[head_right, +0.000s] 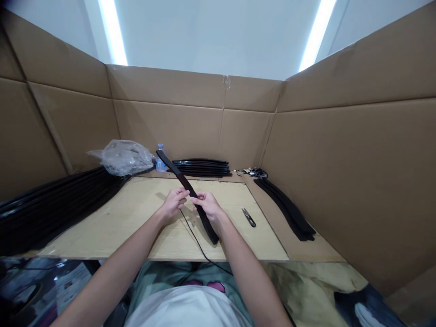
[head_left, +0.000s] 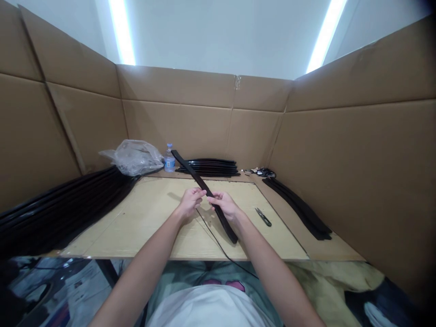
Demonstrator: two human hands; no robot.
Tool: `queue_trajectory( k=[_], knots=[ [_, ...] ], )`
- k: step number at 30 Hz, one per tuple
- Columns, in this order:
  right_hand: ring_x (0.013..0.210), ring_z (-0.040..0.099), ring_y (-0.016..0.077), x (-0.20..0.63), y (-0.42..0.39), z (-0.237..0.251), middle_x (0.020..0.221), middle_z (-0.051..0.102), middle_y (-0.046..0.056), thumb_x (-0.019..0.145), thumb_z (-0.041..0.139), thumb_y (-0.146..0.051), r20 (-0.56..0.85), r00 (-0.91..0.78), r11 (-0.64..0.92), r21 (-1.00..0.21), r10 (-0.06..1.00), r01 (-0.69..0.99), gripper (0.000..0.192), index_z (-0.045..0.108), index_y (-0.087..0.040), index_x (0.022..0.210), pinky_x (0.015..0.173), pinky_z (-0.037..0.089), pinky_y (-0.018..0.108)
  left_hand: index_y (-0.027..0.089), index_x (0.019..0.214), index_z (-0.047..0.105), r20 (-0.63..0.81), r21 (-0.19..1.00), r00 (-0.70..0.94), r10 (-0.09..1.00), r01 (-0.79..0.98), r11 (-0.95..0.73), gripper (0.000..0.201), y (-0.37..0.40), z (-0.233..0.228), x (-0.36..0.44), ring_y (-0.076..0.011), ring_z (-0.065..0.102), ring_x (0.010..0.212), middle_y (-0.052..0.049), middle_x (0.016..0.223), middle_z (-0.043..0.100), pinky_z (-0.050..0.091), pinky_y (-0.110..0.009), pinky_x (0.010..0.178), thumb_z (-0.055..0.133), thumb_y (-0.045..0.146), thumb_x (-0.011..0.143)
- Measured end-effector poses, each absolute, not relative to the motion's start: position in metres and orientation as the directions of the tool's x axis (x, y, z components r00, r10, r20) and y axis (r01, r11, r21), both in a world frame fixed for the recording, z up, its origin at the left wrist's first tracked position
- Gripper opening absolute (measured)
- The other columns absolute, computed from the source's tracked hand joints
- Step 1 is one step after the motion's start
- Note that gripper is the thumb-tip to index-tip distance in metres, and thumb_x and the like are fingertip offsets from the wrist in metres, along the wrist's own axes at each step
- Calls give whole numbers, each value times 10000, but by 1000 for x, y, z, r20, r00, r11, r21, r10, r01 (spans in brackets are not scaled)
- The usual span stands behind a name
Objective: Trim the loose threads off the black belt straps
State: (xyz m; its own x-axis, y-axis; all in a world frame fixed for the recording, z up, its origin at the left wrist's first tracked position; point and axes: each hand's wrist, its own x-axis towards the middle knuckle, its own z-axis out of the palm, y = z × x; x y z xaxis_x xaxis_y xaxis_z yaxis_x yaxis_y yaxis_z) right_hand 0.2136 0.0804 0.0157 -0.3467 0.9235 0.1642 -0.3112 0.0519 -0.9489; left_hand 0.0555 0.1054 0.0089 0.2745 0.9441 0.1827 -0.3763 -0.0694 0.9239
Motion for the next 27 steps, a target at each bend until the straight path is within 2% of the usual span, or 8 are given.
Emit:
queue_trajectory(
  k=[4, 7, 11, 15, 22, 27],
  knots=[
    [475, 539, 65, 212, 77, 20, 599, 601, -35, 590, 817, -277, 183, -333, 66, -941, 925, -333, 349, 547, -152, 772, 450, 426, 167, 130, 696, 540, 183, 929, 311, 933, -364, -61, 351, 104, 10, 56, -1, 191, 351, 96, 474, 338, 58, -194, 360, 778, 379, 625],
    [496, 559, 70, 212, 78, 22, 650, 638, -16, 576, 823, -294, 186, -313, 68, -934, 931, -350, 402, 483, -172, 753, 431, 407, 155, 123, 679, 543, 182, 934, 337, 924, -352, -56, 342, 102, 10, 56, 3, 199, 356, 67, 507, 416, 59, -194, 360, 764, 382, 645],
    [448, 541, 78, 212, 84, 20, 673, 665, 22, 671, 745, -398, 162, -302, 56, -941, 939, -333, 358, 480, -173, 756, 358, 362, 158, 118, 676, 552, 176, 941, 359, 917, -336, -49, 348, 100, 11, 57, 10, 202, 352, 46, 541, 472, 54, -194, 359, 772, 384, 631],
    [400, 514, 81, 212, 89, 18, 597, 641, 18, 756, 639, -470, 155, -293, 63, -952, 943, -299, 334, 516, -160, 754, 324, 346, 164, 117, 689, 566, 176, 944, 368, 913, -327, -50, 341, 99, 10, 58, 5, 207, 354, 45, 528, 468, 59, -193, 361, 769, 386, 636],
    [308, 448, 72, 213, 85, 22, 472, 571, -15, 769, 592, -523, 108, -248, 58, -978, 963, -199, 384, 534, -151, 688, 262, 287, 163, 133, 654, 541, 185, 941, 347, 919, -332, -64, 336, 97, 10, 65, -7, 164, 345, 101, 433, 304, 46, -202, 359, 772, 376, 635],
    [297, 434, 68, 214, 83, 24, 465, 564, -16, 775, 567, -551, 94, -203, 61, -985, 975, -161, 414, 523, -156, 658, 256, 301, 166, 135, 692, 550, 208, 932, 316, 926, -350, -90, 330, 95, 12, 71, -9, 172, 351, 89, 454, 351, 51, -202, 360, 751, 394, 659]
  ],
)
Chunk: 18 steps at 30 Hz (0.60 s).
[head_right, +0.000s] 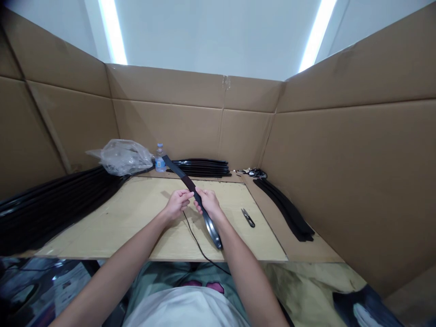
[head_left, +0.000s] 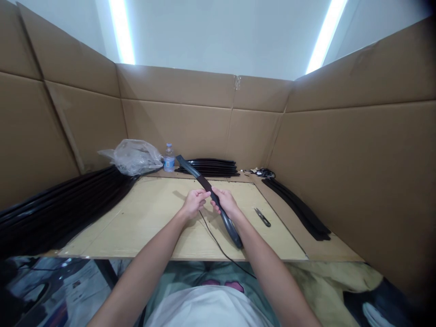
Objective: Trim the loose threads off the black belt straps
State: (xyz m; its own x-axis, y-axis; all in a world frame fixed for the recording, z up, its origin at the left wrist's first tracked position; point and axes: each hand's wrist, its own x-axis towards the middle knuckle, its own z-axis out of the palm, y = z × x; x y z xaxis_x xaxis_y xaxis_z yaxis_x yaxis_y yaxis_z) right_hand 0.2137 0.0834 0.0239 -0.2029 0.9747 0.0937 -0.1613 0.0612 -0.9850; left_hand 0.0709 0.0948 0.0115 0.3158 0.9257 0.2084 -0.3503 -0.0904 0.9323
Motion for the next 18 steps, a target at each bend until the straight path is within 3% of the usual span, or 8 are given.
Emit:
queue_trajectory(
  k=[7, 12, 18],
  knots=[
    [298, 435, 74, 215, 87, 21, 468, 562, -35, 780, 566, -551, 82, -231, 35, -979, 970, -199, 383, 525, -171, 774, 256, 302, 161, 140, 717, 540, 209, 934, 329, 921, -346, -89, 337, 95, 11, 72, -9, 181, 344, 92, 460, 356, 52, -202, 359, 734, 412, 676],
    [349, 516, 104, 216, 89, 22, 517, 619, 4, 823, 534, -514, 85, -289, 13, -970, 953, -241, 344, 529, -172, 857, 299, 369, 172, 138, 707, 532, 209, 938, 355, 911, -337, -84, 339, 93, 12, 71, -4, 223, 332, 63, 485, 437, 61, -192, 352, 724, 416, 684],
    [404, 577, 137, 216, 88, 24, 566, 650, 68, 852, 502, -459, 48, -349, -46, -966, 936, -256, 341, 574, -127, 873, 358, 431, 208, 127, 649, 541, 211, 943, 381, 900, -322, -85, 342, 87, 13, 76, -64, 436, 373, 20, 484, 492, 210, -186, 363, 722, 416, 677]
  ],
)
